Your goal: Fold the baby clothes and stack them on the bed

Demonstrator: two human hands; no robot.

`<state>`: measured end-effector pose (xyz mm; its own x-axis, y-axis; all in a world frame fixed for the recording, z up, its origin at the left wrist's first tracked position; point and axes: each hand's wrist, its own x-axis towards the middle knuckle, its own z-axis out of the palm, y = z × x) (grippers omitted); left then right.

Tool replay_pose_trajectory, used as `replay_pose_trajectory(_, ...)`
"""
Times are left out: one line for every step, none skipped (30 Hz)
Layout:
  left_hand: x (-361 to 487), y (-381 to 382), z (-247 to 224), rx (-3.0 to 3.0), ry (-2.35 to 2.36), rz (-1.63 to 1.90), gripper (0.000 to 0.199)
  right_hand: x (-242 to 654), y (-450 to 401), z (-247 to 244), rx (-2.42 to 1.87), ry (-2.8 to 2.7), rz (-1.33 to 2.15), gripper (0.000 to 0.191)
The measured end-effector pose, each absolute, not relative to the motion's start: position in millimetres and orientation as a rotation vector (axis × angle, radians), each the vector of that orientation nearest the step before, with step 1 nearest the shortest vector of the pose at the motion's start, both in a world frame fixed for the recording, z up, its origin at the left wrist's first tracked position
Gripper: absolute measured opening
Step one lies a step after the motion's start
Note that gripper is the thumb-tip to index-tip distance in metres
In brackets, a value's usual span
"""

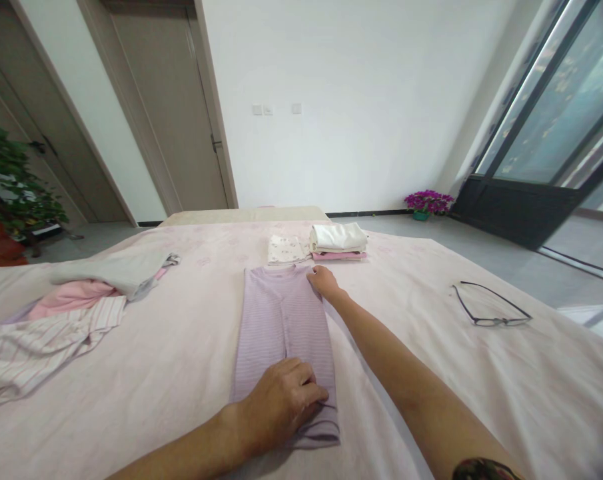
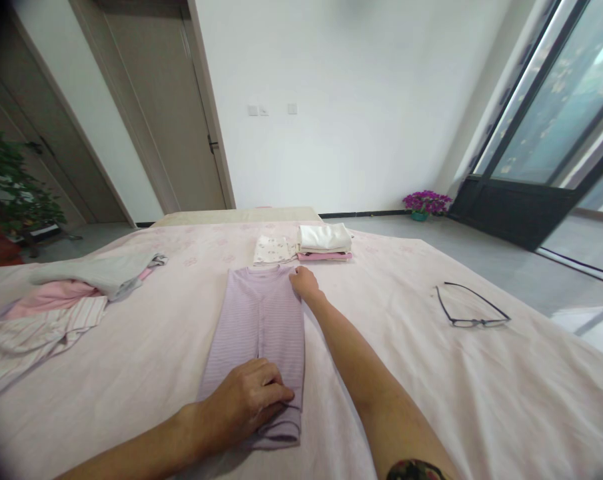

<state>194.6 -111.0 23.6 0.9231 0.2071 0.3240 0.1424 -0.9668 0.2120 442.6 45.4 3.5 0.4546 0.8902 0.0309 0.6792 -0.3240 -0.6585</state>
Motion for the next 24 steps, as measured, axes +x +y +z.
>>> replay_pose_trajectory(193, -111, 28, 2.894, 0.27, 0.468, 0.015, 443, 43, 5, -2.11, -1.312, 0.433, 0.019)
replay_pose_trajectory(190, -111, 32, 2.888, 0.271, 0.419, 0.017, 444, 40, 8, -2.114, -1.318, 0.415, 0.022)
replay_pose_trajectory(187, -112, 36, 2.879, 0.268, 0.381, 0.018, 445, 36, 11, -2.116, -1.321, 0.398, 0.027)
replay_pose_trajectory(183, -113, 39, 2.864, 0.263, 0.365, 0.02, 446, 30, 14, -2.114, -1.323, 0.378, 0.032)
replay_pose_trajectory(179, -114, 41, 2.844, 0.263, 0.375, 0.022, 447, 22, 17, -2.11, -1.323, 0.355, 0.036)
replay_pose_trajectory(175, -115, 41, 2.823, 0.268, 0.41, 0.023, 448, 13, 21, -2.103, -1.324, 0.329, 0.038)
replay_pose_trajectory(169, -117, 41, 2.801, 0.281, 0.461, 0.023, 449, 2, 24, -2.093, -1.327, 0.301, 0.039)
replay_pose_trajectory(163, -118, 40, 2.783, 0.292, 0.524, 0.023, 448, -10, 27, -2.082, -1.333, 0.273, 0.039)
replay_pose_trajectory(157, -119, 38, 2.765, 0.306, 0.592, 0.021, 448, -24, 29, -2.065, -1.345, 0.249, 0.036)
replay_pose_trajectory(151, -119, 36, 2.746, 0.325, 0.658, 0.019, 447, -39, 30, -2.038, -1.363, 0.231, 0.033)
replay_pose_trajectory(144, -118, 34, 2.721, 0.356, 0.716, 0.017, 446, -54, 31, -2.004, -1.39, 0.223, 0.029)
replay_pose_trajectory(137, -114, 32, 2.69, 0.405, 0.764, 0.016, 445, -68, 30, -1.956, -1.421, 0.23, 0.025)
replay_pose_trajectory(131, -109, 31, 2.645, 0.484, 0.807, 0.015, 445, -81, 28, -1.906, -1.448, 0.258, 0.021)
replay_pose_trajectory(125, -100, 29, 2.584, 0.592, 0.846, 0.015, 444, -92, 25, -1.863, -1.459, 0.312, 0.02)
replay_pose_trajectory(120, -90, 28, 2.5, 0.725, 0.881, 0.016, 444, -99, 22, -1.83, -1.447, 0.386, 0.02)
replay_pose_trajectory(117, -76, 26, 2.391, 0.864, 0.916, 0.017, 444, -103, 18, -1.814, -1.403, 0.482, 0.022)
replay_pose_trajectory(115, -61, 24, 2.257, 0.996, 0.955, 0.018, 444, -103, 15, -1.811, -1.336, 0.582, 0.025)
replay_pose_trajectory(115, -45, 22, 2.101, 1.115, 0.988, 0.023, 444, -100, 12, -1.814, -1.261, 0.673, 0.03)
replay_pose_trajectory(117, -28, 21, 1.93, 1.199, 1.006, 0.031, 445, -93, 10, -1.819, -1.193, 0.746, 0.036)
replay_pose_trajectory(121, -11, 19, 1.753, 1.246, 1.015, 0.038, 446, -83, 10, -1.824, -1.14, 0.796, 0.041)
replay_pose_trajectory(126, 5, 18, 1.574, 1.279, 1.007, 0.044, 446, -71, 9, -1.829, -1.104, 0.824, 0.046)
replay_pose_trajectory(132, 20, 16, 1.44, 1.295, 0.984, 0.049, 447, -57, 10, -1.834, -1.084, 0.834, 0.051)
replay_pose_trajectory(139, 34, 16, 1.361, 1.306, 0.972, 0.053, 447, -42, 11, -1.838, -1.072, 0.833, 0.056)
replay_pose_trajectory(146, 46, 15, 1.309, 1.313, 0.959, 0.055, 447, -28, 12, -1.846, -1.055, 0.83, 0.06)
